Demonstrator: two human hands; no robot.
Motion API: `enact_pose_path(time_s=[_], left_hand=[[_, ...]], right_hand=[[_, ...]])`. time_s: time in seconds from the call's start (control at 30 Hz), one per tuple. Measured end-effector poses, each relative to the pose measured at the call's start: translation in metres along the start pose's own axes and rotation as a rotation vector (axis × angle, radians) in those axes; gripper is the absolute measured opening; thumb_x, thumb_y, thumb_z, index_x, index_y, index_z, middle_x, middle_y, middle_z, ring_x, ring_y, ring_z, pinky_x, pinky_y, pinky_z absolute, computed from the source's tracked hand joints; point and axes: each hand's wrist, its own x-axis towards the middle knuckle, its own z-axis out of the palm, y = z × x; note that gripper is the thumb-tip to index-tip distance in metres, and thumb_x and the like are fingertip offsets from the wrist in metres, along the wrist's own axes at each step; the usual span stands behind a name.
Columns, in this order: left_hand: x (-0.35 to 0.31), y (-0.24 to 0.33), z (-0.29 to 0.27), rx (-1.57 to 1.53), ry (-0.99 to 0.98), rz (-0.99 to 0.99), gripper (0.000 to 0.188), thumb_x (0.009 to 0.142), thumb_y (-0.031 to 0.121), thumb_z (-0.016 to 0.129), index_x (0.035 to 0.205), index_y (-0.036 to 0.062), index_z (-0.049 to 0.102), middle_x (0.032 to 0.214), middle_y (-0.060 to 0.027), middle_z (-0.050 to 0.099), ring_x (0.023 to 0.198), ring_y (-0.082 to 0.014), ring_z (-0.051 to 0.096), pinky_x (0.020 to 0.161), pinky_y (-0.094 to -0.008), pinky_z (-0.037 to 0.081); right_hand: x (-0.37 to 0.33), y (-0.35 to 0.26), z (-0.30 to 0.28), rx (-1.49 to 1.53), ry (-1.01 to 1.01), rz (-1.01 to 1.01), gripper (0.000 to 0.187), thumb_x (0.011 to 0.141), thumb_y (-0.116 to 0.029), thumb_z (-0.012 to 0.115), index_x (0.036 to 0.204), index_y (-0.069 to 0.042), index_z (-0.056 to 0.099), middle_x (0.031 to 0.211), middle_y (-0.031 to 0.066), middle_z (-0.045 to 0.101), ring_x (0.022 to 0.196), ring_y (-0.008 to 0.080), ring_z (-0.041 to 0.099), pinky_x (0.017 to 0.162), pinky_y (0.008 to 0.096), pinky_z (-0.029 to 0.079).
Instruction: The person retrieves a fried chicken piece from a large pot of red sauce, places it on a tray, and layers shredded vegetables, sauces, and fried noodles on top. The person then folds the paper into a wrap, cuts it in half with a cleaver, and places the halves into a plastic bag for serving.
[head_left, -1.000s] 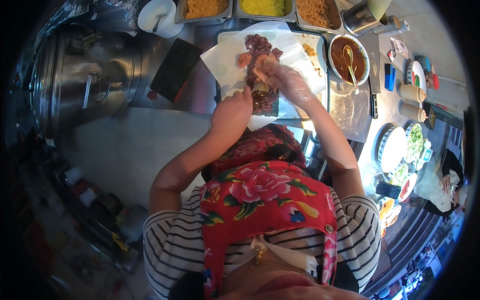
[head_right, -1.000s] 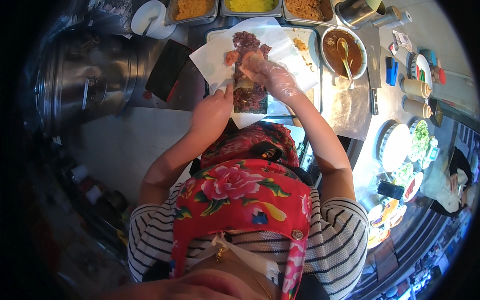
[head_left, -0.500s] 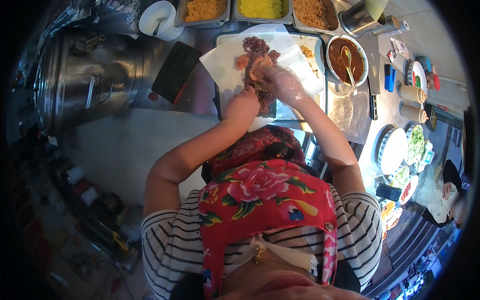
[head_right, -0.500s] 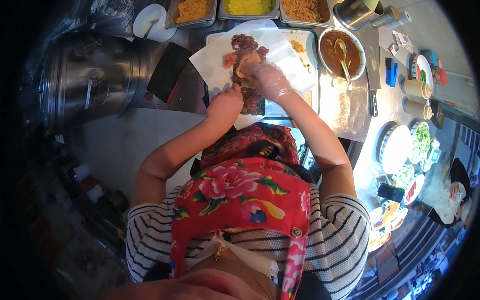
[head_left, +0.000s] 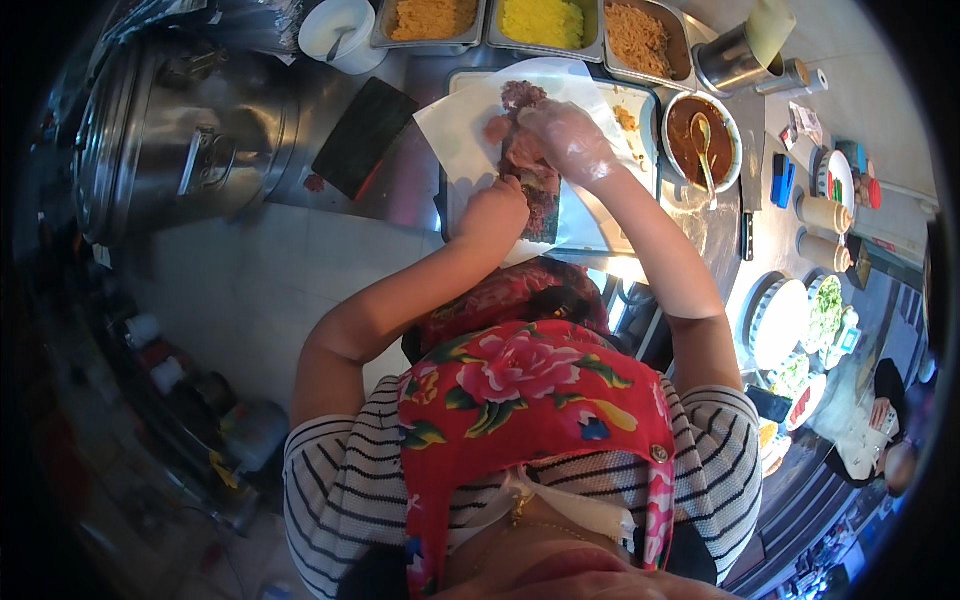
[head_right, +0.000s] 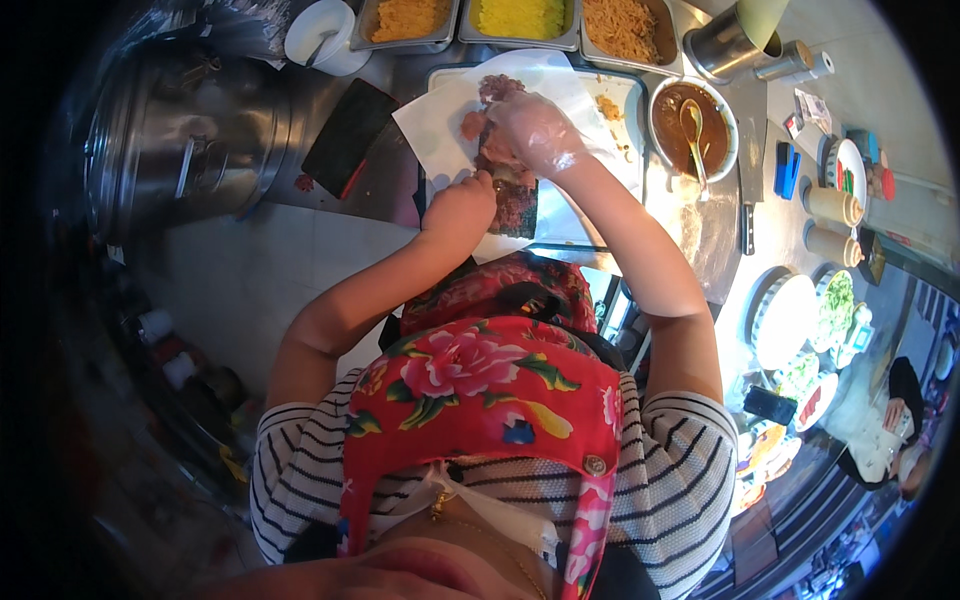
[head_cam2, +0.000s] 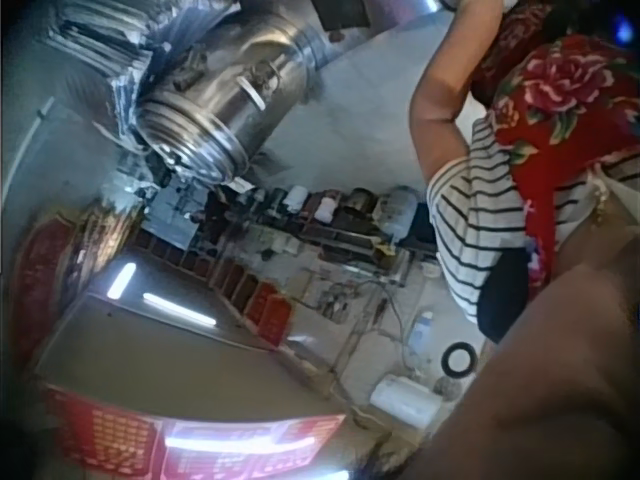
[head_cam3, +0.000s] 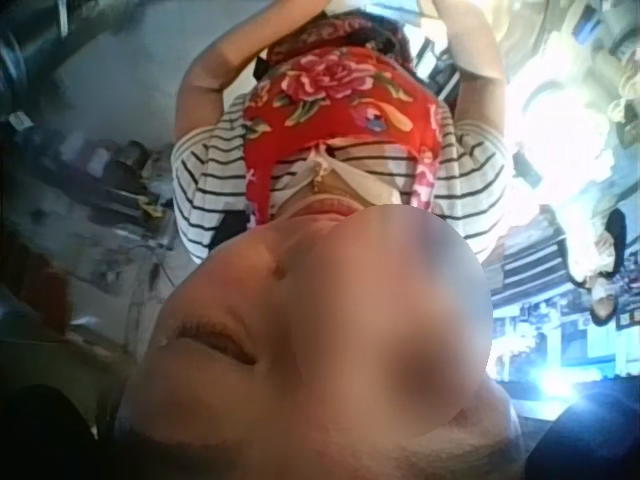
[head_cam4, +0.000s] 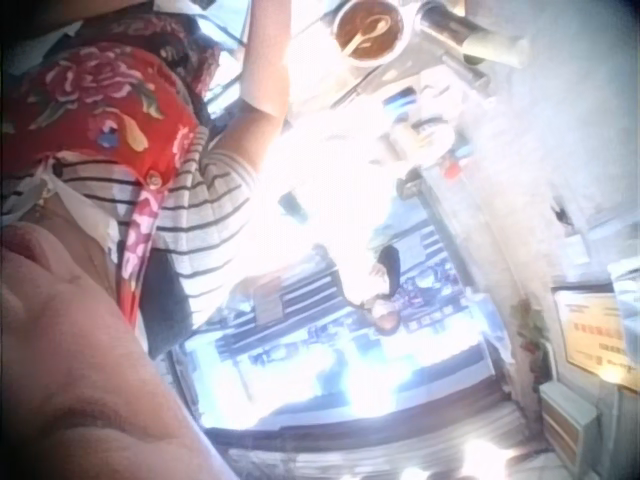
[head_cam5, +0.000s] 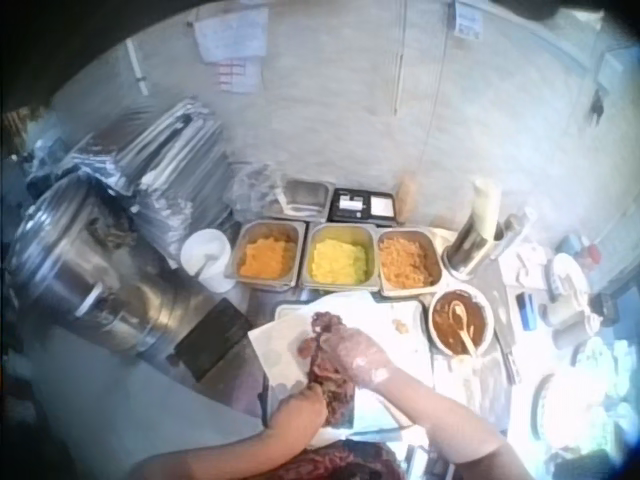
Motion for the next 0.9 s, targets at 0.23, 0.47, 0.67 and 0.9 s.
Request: enact_pose_path(time_s=[0.23,0.47,0.67,0.9], left_hand=[[0.000,-0.007,-0.004,-0.206,-0.081,-0.075,0.009,0.085,0.008,0.058,0.091,0.0028,0.058,0.077,-0.0107,0.066,0.066,-0.0244,0.071,0.055,-0.0330,0.058],[-0.005,-0.007,-0.005,-0.319,-0.125,-0.140,0.010,0.085,0.007,0.057,0.094,0.0017,0.057,0.079,-0.0124,0.067,0.068,-0.0263,0.072,0.057,-0.0349,0.058],[-0.011,-0.015,-0.015,-0.324,-0.140,-0.138,0.018,0.084,0.006,0.057,0.101,0.0008,0.059,0.079,-0.0123,0.067,0.066,-0.0263,0.071,0.055,-0.0347,0.057],[-0.022,-0.034,-0.065,-0.367,-0.268,-0.067,0.039,0.083,0.004,0.057,0.122,-0.0013,0.059,0.088,-0.0137,0.065,0.077,-0.0286,0.069,0.063,-0.0371,0.056]], right_hand=[[0.067,-0.016,-0.001,-0.188,-0.437,-0.248,0.015,0.072,-0.014,0.070,0.085,-0.007,0.071,0.090,0.0138,0.071,0.086,0.0356,0.068,0.080,0.0442,0.053],[0.021,-0.002,-0.008,0.264,-0.432,0.099,0.011,0.079,-0.009,0.064,0.087,-0.003,0.068,0.086,0.0167,0.066,0.085,0.0358,0.064,0.079,0.0421,0.051],[-0.008,-0.004,-0.025,0.344,-0.054,0.321,0.014,0.085,-0.010,0.067,0.098,-0.008,0.074,0.091,0.0113,0.068,0.087,0.0269,0.066,0.083,0.0377,0.052],[-0.042,-0.009,0.003,0.506,0.150,0.259,0.028,0.082,-0.004,0.068,0.110,-0.004,0.070,0.096,0.0164,0.071,0.086,0.0299,0.069,0.079,0.0373,0.055]])
